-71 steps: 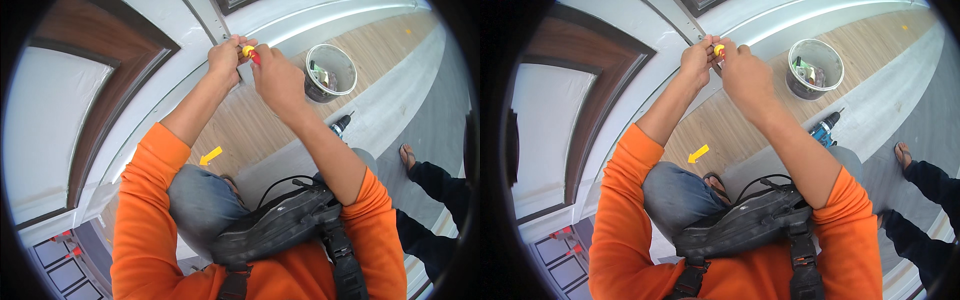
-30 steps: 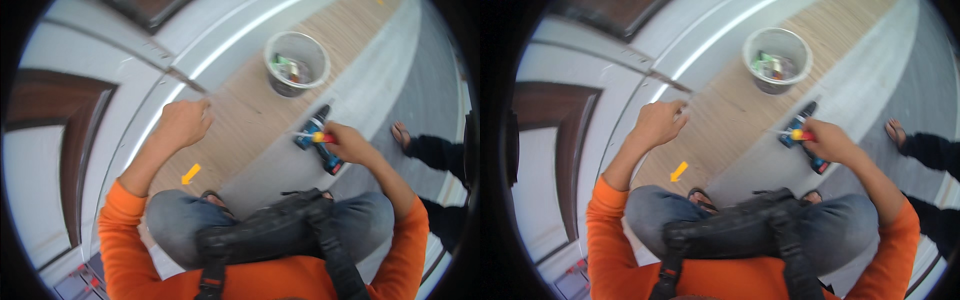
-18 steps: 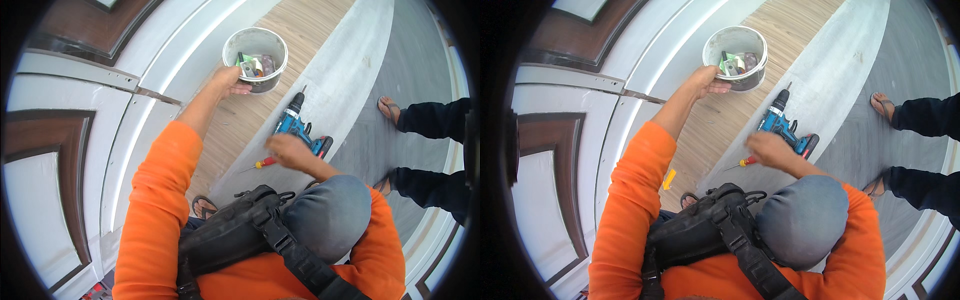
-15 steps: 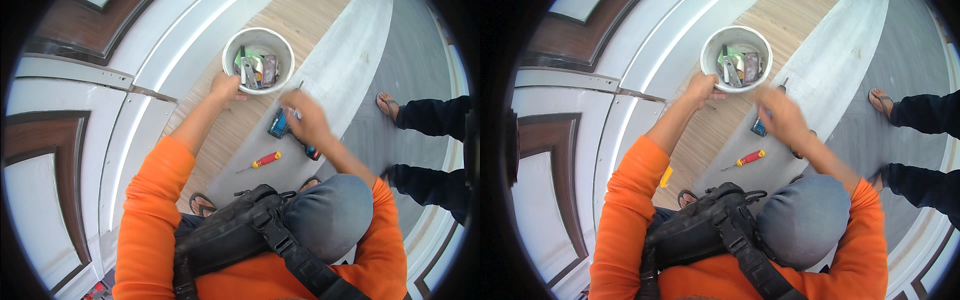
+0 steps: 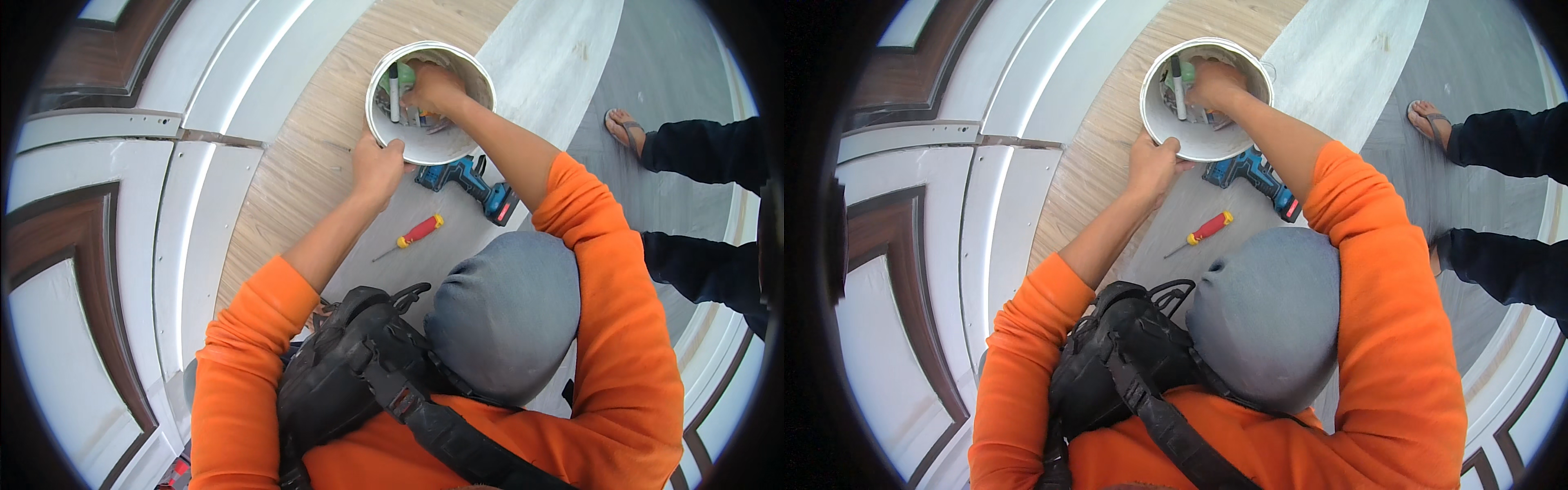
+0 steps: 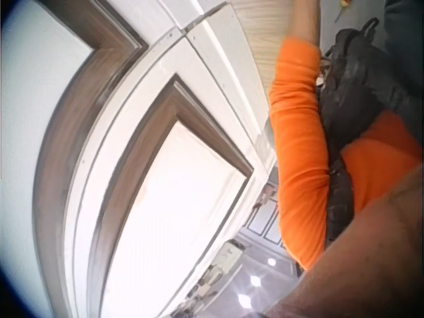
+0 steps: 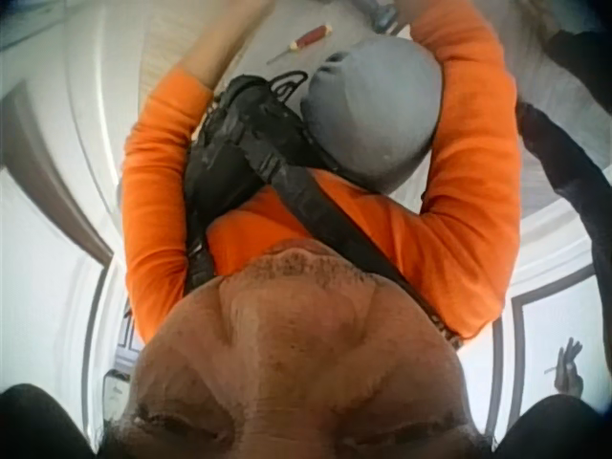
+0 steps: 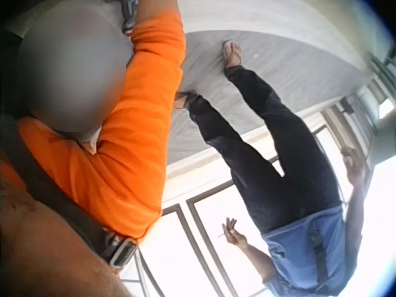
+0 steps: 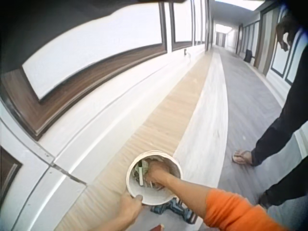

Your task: The person sits on the floor and installs a metal bracket onto a door frame. They use a screwdriver to tighten screws and a cordless drill to drive additional screws. The person repeatedly reaches into a bucket to retrieve screws and other small parts.

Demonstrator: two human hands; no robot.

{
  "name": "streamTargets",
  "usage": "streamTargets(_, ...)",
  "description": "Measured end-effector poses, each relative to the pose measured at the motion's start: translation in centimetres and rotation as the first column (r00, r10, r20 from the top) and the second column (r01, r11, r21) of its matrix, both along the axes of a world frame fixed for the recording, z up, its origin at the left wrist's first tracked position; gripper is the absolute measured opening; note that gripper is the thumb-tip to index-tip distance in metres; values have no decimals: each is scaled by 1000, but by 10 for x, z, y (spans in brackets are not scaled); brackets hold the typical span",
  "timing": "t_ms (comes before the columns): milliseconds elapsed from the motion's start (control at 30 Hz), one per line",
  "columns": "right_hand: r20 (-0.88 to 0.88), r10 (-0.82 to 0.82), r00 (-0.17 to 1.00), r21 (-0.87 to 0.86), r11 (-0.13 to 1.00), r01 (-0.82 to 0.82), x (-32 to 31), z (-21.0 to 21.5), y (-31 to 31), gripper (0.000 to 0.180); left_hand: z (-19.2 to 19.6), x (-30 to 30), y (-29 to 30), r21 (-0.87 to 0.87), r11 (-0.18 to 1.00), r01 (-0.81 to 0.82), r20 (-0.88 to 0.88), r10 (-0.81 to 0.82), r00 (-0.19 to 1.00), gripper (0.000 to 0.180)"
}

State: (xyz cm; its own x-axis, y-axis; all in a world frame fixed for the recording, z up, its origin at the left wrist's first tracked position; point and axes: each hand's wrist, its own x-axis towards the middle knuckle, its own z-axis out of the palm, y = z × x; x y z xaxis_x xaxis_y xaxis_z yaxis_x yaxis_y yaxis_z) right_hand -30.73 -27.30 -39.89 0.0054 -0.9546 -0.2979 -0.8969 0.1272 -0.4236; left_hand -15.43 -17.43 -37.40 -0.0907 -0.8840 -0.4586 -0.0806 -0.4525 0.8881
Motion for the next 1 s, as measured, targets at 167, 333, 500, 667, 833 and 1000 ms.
streamTargets(167,-277,292,916,-431,814,-390,19,-1,54,55,4,12,-8,18,999,33,20,-33,999,43)
streamTargets(333,215,79,973,-539,841,51,-9,72,99,45,8,12,-10,16,999,48,-11,-47,999,44)
streamTargets(500,952,10,306,-245,624,742,-72,92,109,46,5,17,-16,38,998,42,27,-43,999,44)
streamTargets(667,923,-348,-165,315,436,843,-163,-21,117,44,9,12,-22,91,995,30,-3,-30,1000,43)
streamTargets(833,755,-634,167,328,586,741,-193,-89,153,51,12,8,-14,83,994,75,27,-77,997,44)
streamTargets(1000,241,-616,750,-413,635,653,-221,-109,177,44,18,-4,-9,74,995,73,22,-75,997,44)
